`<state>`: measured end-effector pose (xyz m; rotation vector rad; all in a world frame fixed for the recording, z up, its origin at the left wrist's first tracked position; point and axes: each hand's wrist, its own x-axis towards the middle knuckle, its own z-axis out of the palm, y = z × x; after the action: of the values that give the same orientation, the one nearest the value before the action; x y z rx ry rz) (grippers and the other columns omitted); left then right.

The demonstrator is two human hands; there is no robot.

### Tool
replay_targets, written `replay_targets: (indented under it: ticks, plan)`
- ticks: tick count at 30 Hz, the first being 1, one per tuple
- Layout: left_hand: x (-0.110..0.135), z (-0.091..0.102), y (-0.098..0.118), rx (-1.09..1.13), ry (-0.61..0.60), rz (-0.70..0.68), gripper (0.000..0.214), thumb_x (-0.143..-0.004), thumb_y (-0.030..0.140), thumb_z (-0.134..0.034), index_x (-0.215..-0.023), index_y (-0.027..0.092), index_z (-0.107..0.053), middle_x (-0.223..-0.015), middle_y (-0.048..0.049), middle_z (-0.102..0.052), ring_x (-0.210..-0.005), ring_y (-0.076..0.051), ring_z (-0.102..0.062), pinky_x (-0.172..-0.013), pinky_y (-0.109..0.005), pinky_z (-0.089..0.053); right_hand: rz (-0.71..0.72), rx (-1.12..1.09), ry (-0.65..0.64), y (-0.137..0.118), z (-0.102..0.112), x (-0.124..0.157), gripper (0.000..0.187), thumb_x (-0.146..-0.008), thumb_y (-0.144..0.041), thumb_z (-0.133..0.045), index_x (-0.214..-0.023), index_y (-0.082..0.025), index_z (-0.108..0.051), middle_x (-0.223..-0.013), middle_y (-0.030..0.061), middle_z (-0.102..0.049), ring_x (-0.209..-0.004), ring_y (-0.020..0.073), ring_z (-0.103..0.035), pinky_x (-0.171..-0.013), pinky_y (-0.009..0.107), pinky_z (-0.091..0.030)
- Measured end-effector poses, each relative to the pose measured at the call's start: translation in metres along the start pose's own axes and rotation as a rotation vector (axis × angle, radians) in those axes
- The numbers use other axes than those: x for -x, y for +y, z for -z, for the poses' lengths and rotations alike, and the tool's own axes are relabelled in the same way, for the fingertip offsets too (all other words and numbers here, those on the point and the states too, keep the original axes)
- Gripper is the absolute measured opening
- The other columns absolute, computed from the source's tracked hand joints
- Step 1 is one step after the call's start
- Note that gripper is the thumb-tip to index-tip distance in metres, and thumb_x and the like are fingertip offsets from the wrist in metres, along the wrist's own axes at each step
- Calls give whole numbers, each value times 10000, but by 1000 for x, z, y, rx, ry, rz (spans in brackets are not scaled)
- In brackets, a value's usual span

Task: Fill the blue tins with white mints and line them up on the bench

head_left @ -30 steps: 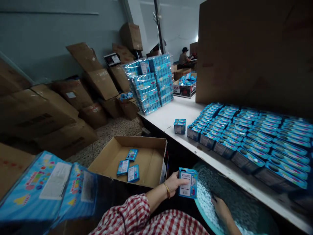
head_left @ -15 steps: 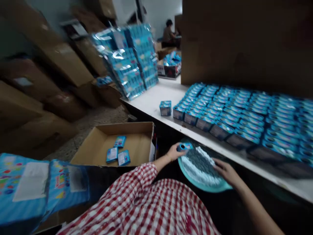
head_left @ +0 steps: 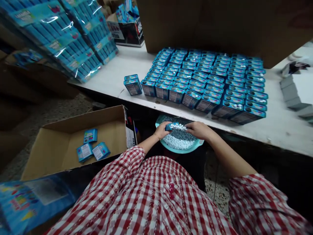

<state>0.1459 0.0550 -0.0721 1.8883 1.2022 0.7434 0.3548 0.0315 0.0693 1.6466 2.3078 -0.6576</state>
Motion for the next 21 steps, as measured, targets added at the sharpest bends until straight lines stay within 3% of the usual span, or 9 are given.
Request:
replay_targets:
  ticks: [8, 13, 17, 21]
  plan:
    - [-2, 0, -5, -53, 0, 15, 459, -638, 159, -665, -1091, 172, -589, -1088, -72, -597, -1042, -228, -561, -939, -373, -441, -59, 217, -24, -36, 23, -9, 319, -855, -287, -430, -977, -122, -675, -912, 152, -676, -847, 232, -632, -729, 335, -449]
    - [0, 3, -9, -18, 41, 3, 443, -642, 164, -672, -1077, 168, -589, -1069, -70, -601, -1019, -216, -575, -934, -369, -444, -62, 213, 42, -22, 19, 0, 308, -868, -289, -419, -1002, -136, -650, -945, 141, -669, -875, 239, -628, -759, 351, -451]
    - [7, 9, -16, 29, 104, 6, 408, -653, 191, -687, -1049, 160, -590, -1054, -79, -607, -993, -202, -587, -923, -358, -453, -111, 127, 88, 23, -22, 5, 333, -875, -308, -431, -1167, -211, -558, -1090, 100, -638, -944, 221, -605, -790, 335, -447]
    - [16, 17, -22, 40, 150, 30, 409, -667, 209, -681, -1058, 152, -575, -1064, -83, -609, -995, -198, -586, -924, -358, -453, -209, 54, 11, 41, -97, -12, 337, -910, -193, -338, -1160, -93, -541, -992, 174, -643, -873, 216, -630, -752, 341, -461]
